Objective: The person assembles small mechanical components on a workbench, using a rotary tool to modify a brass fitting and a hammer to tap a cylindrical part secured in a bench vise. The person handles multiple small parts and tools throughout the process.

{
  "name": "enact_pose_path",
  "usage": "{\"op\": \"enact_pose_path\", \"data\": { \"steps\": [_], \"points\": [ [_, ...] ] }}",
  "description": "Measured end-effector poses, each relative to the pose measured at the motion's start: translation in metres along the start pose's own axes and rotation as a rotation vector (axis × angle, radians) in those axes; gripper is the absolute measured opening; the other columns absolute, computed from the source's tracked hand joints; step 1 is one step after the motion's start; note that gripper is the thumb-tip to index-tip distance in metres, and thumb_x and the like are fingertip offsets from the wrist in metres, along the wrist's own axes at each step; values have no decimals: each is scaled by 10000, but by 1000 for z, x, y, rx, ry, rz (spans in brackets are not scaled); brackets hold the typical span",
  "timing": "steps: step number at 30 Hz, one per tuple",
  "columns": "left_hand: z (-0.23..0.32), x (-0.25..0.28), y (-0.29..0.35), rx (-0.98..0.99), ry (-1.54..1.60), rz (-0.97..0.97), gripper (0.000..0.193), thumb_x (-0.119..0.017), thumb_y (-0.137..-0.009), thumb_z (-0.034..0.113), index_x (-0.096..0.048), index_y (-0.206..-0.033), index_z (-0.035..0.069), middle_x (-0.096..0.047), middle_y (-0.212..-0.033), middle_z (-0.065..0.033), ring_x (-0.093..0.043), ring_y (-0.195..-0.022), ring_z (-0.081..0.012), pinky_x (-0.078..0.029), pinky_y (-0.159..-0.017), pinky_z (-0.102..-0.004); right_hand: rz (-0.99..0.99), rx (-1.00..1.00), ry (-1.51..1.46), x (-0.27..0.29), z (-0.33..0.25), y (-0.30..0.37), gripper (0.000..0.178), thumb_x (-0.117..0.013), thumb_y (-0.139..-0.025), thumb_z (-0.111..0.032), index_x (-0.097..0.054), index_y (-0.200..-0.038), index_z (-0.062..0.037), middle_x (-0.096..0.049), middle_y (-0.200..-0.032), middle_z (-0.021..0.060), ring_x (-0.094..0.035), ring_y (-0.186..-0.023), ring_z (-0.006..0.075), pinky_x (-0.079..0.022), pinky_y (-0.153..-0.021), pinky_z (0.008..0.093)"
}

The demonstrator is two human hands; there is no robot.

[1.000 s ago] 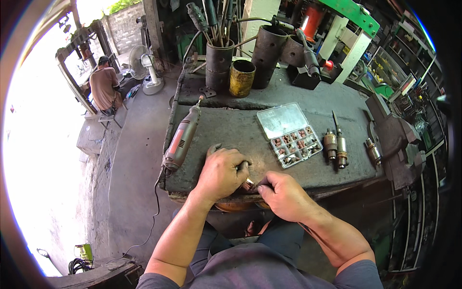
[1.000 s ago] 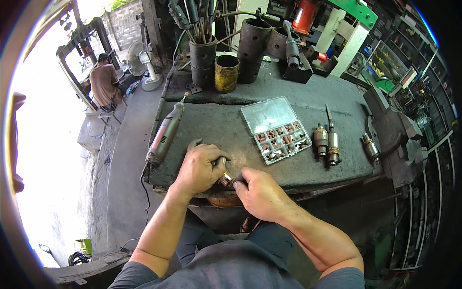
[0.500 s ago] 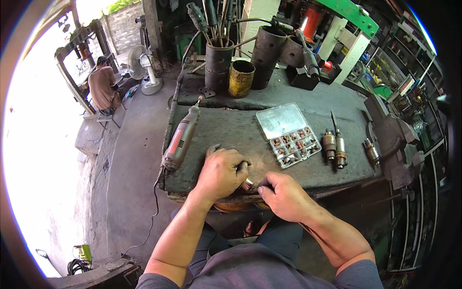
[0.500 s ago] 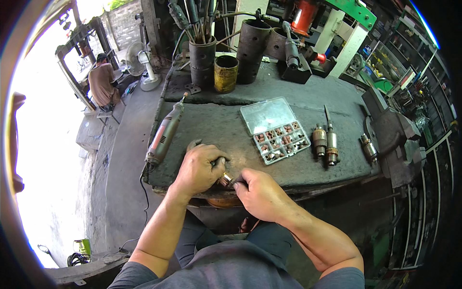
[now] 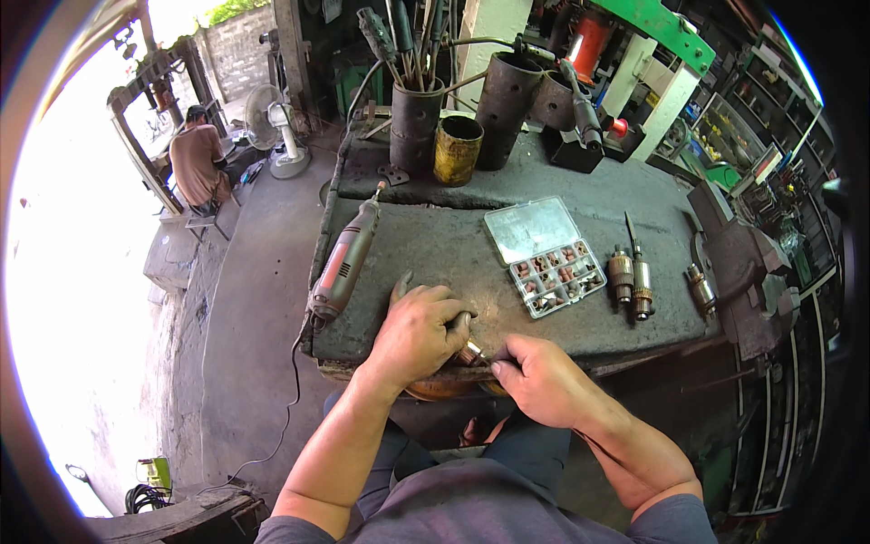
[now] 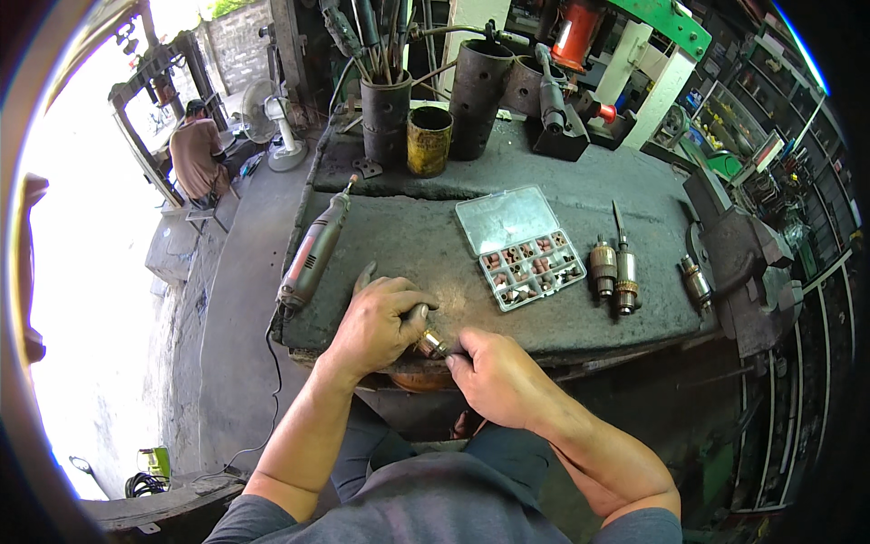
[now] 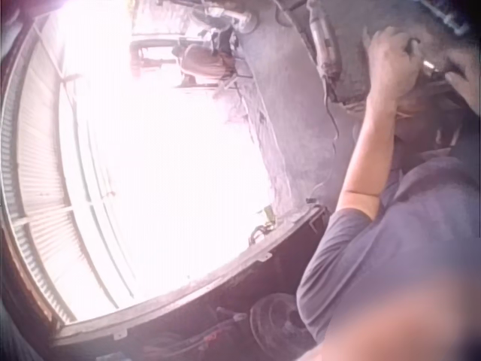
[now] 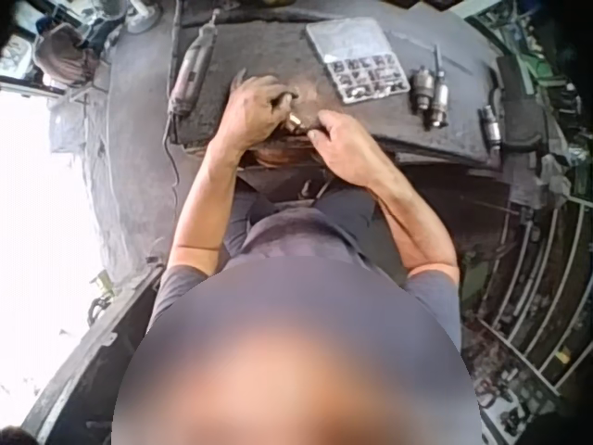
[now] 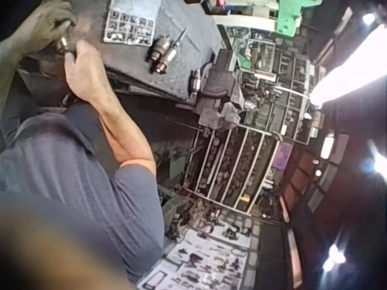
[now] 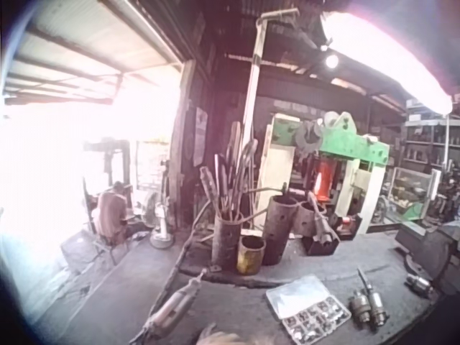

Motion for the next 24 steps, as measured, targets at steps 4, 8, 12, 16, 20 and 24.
{"op": "enact_pose_path", "data": {
  "steps": [4,8,12,16,20,24],
  "points": [
    [0,1,1,-14,-24,3,144,-772,-962,208,-822,-987,76,-706,-954,-108,-681,-979,-377,-507,-965,-535,60,4,-109,0,3,-1,175,-682,-1100,-120,-724,-1074,48,-726,-848,96,-634,-780,142,-536,-717,362],
    [0,2,0,25,-32,-60,149,-745,-964,165,-834,-1023,62,-748,-1004,-109,-708,-998,-368,-529,-1014,-510,13,2,-140,-2,6,-5,247,-681,-1097,-175,-719,-1084,69,-745,-880,215,-677,-804,258,-550,-781,438],
    [1,3,1,5,-60,-46,137,-742,-964,155,-833,-1007,63,-749,-1002,-104,-706,-993,-365,-513,-1042,-521,6,-31,-116,-1,7,-8,251,-676,-1097,-177,-729,-1086,69,-748,-879,204,-681,-810,250,-551,-783,434],
    [1,2,0,9,-34,-35,125,-742,-966,147,-833,-997,66,-748,-998,-97,-703,-989,-364,-493,-1069,-532,-24,20,-182,1,7,-14,259,-677,-1098,-185,-734,-1081,66,-748,-874,184,-683,-817,241,-552,-787,431],
    [1,2,0,13,-37,-41,129,-753,-964,162,-824,-991,58,-735,-988,-105,-694,-986,-369,-501,-1041,-526,-60,-64,-162,2,10,-17,265,-684,-1097,-197,-734,-1077,62,-745,-867,176,-668,-800,223,-550,-778,430],
    [0,1,-2,-1,-2,-35,131,-752,-960,148,-823,-1000,45,-729,-979,-119,-684,-967,-371,-523,-954,-505,-48,-64,-196,4,11,-17,262,-686,-1099,-200,-731,-1068,56,-732,-845,164,-653,-775,208,-546,-757,425]
  ]
}}
Point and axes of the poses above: each hand's wrist, its own y-axis away from the middle knuckle, its own x-axis out of the back of the hand, z = x × y, the point moved 1 cm from there along -y, towards the middle knuckle
